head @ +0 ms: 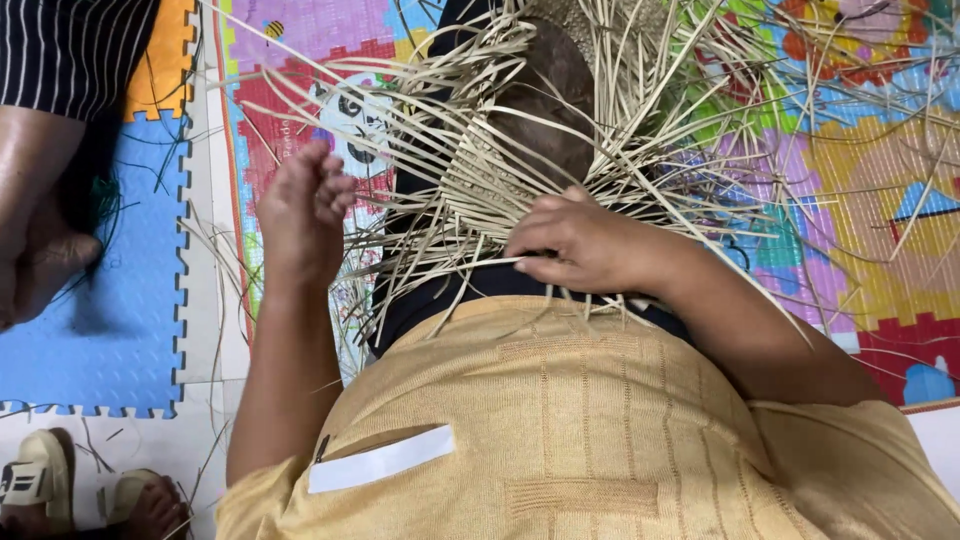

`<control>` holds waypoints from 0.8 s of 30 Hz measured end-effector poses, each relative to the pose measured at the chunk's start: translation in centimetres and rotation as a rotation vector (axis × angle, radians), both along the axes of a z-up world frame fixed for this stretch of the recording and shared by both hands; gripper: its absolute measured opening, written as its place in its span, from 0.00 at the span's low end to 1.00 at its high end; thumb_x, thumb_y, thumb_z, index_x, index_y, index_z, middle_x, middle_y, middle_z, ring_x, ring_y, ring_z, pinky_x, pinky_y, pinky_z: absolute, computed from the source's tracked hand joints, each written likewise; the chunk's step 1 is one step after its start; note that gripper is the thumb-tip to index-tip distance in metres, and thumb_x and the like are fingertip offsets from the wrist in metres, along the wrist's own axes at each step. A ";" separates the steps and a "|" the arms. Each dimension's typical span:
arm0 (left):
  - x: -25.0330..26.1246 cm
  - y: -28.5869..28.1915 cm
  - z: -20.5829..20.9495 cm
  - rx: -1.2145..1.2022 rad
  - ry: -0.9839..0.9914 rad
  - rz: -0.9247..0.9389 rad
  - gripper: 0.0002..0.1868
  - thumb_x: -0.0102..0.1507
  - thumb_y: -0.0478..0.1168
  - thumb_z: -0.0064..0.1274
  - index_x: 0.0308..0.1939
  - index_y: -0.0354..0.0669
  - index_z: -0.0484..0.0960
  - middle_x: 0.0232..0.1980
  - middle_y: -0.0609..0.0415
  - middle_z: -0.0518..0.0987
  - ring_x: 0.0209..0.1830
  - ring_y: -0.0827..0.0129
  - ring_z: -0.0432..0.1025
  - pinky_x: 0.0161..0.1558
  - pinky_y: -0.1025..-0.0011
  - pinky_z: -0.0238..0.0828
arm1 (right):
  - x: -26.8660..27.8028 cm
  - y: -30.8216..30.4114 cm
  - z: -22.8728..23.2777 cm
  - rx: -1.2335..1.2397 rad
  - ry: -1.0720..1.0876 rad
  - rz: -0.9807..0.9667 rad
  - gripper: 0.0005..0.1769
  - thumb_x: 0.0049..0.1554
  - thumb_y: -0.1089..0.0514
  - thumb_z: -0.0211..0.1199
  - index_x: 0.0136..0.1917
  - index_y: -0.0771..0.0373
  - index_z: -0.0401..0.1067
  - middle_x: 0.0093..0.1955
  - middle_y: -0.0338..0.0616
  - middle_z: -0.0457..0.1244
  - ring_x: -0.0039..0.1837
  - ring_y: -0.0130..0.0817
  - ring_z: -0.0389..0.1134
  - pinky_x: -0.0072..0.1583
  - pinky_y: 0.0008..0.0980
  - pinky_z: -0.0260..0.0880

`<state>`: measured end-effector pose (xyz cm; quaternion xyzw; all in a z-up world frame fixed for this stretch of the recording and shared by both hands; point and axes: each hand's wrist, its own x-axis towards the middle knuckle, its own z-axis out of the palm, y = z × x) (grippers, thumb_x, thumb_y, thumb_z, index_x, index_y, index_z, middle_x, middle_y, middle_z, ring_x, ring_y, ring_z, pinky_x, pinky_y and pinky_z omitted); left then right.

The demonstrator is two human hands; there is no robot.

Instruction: The person is weaving natural fibers together to create a mat or basket base while sitting on the floor.

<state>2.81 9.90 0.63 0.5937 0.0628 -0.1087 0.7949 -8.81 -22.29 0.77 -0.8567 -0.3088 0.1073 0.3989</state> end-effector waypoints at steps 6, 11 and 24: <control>-5.2 3.3 -1.2 0.529 -0.387 0.129 0.08 0.75 0.35 0.46 0.54 0.37 0.79 0.45 0.48 0.78 0.43 0.67 0.75 0.48 0.75 0.76 | -2.5 -4.3 -2.2 -0.058 0.107 -0.168 0.12 0.60 0.52 0.59 0.55 0.53 0.77 0.57 0.46 0.71 0.59 0.49 0.68 0.59 0.50 0.60; -6.5 6.1 -1.8 0.326 -0.228 0.263 0.03 0.75 0.37 0.50 0.48 0.43 0.78 0.39 0.58 0.78 0.39 0.77 0.73 0.46 0.79 0.74 | -6.6 -7.4 -5.3 0.057 0.290 -0.439 0.11 0.55 0.64 0.59 0.51 0.58 0.78 0.53 0.35 0.70 0.53 0.31 0.67 0.57 0.30 0.67; -8.5 6.0 -2.2 0.320 -0.150 0.225 0.07 0.77 0.33 0.44 0.47 0.45 0.77 0.42 0.57 0.78 0.39 0.77 0.74 0.46 0.81 0.76 | -12.1 -14.4 -12.1 -0.436 0.990 -0.684 0.16 0.62 0.56 0.54 0.56 0.58 0.80 0.44 0.42 0.72 0.41 0.36 0.68 0.49 0.37 0.70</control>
